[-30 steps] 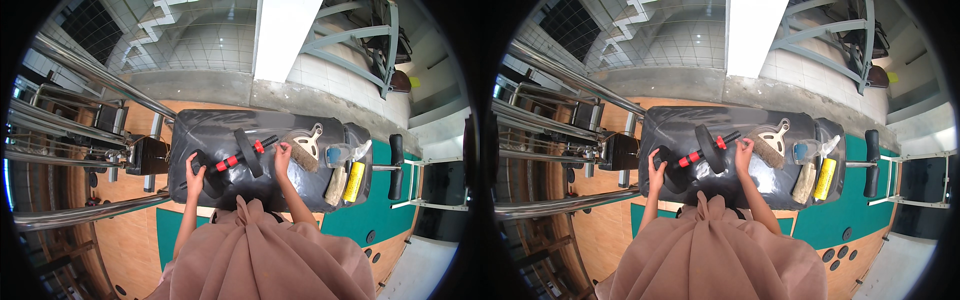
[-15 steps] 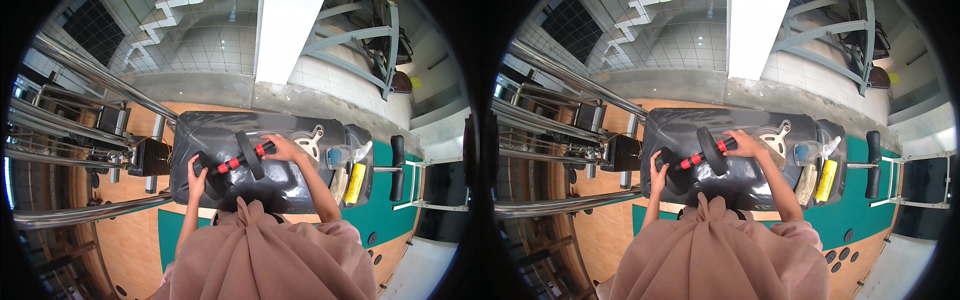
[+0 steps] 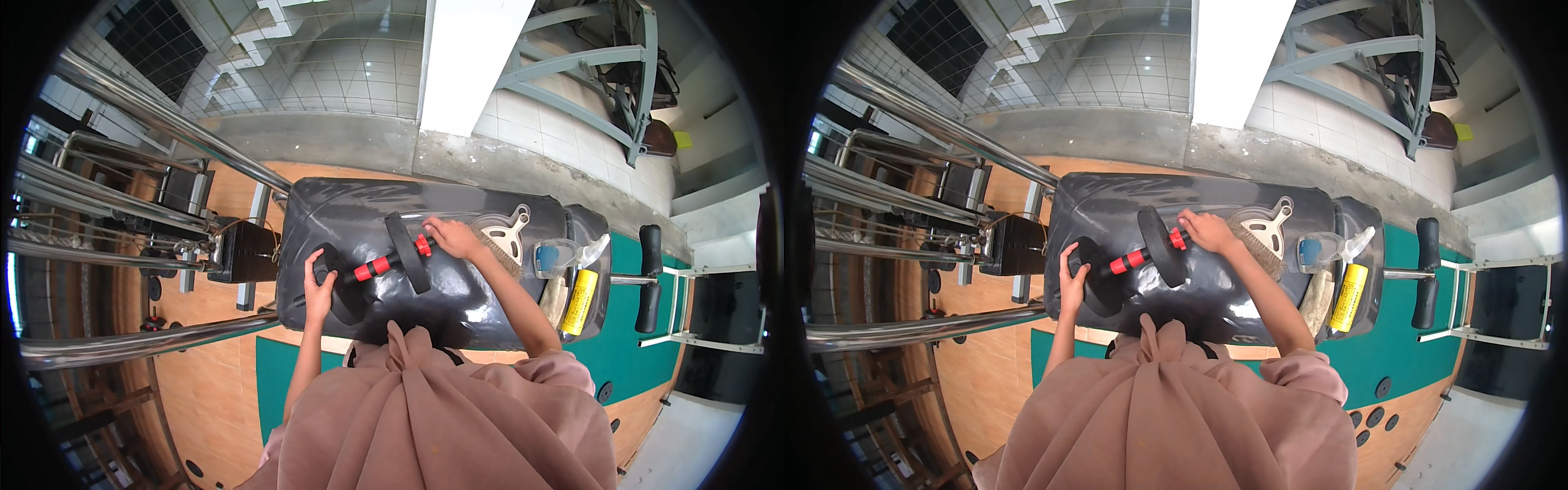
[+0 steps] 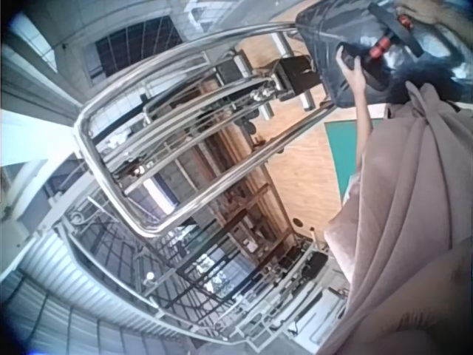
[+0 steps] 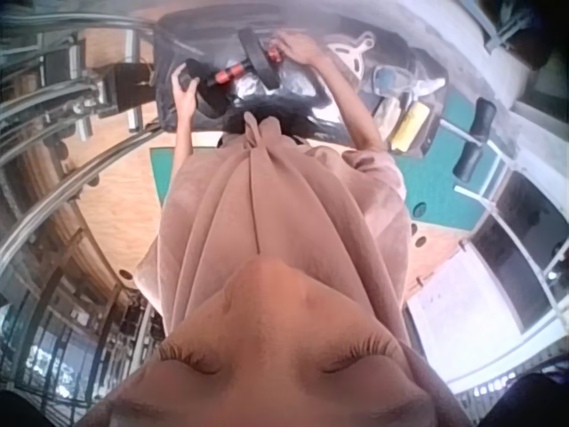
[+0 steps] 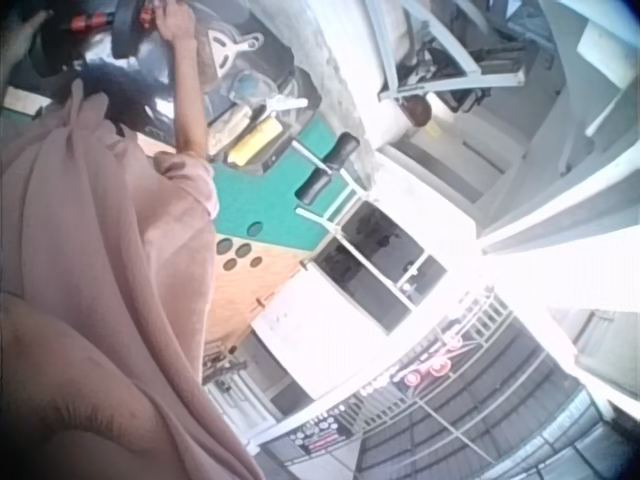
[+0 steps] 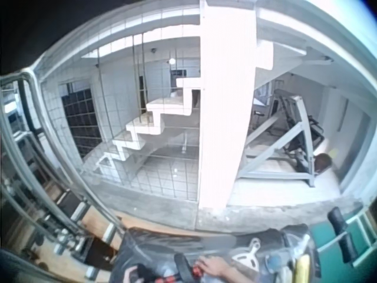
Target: The person wipes a weight plate with a cloth, then assembles a dumbbell by inserting a bar and securing it with red collars. They place the dumbbell on the floor, pick up another dumbbell, and return to the bench to adjust the collars and wipe the bar with the cloth.
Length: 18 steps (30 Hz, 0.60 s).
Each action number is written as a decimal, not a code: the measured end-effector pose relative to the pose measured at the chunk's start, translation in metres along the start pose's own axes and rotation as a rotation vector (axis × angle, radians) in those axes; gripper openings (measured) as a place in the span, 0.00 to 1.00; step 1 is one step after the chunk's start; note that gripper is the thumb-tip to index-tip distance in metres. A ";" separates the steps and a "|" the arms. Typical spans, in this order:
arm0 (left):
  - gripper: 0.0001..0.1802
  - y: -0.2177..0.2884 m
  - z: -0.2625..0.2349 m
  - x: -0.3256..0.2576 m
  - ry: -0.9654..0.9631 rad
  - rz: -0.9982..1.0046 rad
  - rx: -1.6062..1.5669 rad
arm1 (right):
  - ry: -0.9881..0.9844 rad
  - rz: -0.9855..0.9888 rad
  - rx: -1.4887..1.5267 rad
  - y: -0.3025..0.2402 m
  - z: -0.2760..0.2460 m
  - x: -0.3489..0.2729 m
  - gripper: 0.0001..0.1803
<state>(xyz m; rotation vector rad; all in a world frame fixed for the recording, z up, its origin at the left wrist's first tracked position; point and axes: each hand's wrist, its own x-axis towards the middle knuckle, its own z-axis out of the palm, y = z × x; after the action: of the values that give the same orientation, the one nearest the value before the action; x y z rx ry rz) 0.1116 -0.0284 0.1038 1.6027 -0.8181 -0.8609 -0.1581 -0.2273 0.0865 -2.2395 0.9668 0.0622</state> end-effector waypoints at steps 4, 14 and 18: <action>0.27 0.003 0.001 -0.001 0.013 0.002 0.002 | 0.050 -0.179 0.059 0.001 -0.005 -0.008 0.27; 0.26 -0.003 -0.001 0.002 0.031 0.067 0.062 | -0.006 -0.140 -0.054 -0.009 -0.003 -0.006 0.29; 0.26 0.007 0.002 0.001 0.020 0.016 0.006 | -0.061 -0.153 -0.149 -0.009 -0.012 -0.013 0.28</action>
<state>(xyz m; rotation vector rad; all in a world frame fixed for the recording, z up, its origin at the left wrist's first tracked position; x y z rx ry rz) 0.1099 -0.0319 0.1104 1.6050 -0.8192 -0.8309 -0.1647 -0.2219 0.1044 -2.4263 0.7777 0.1371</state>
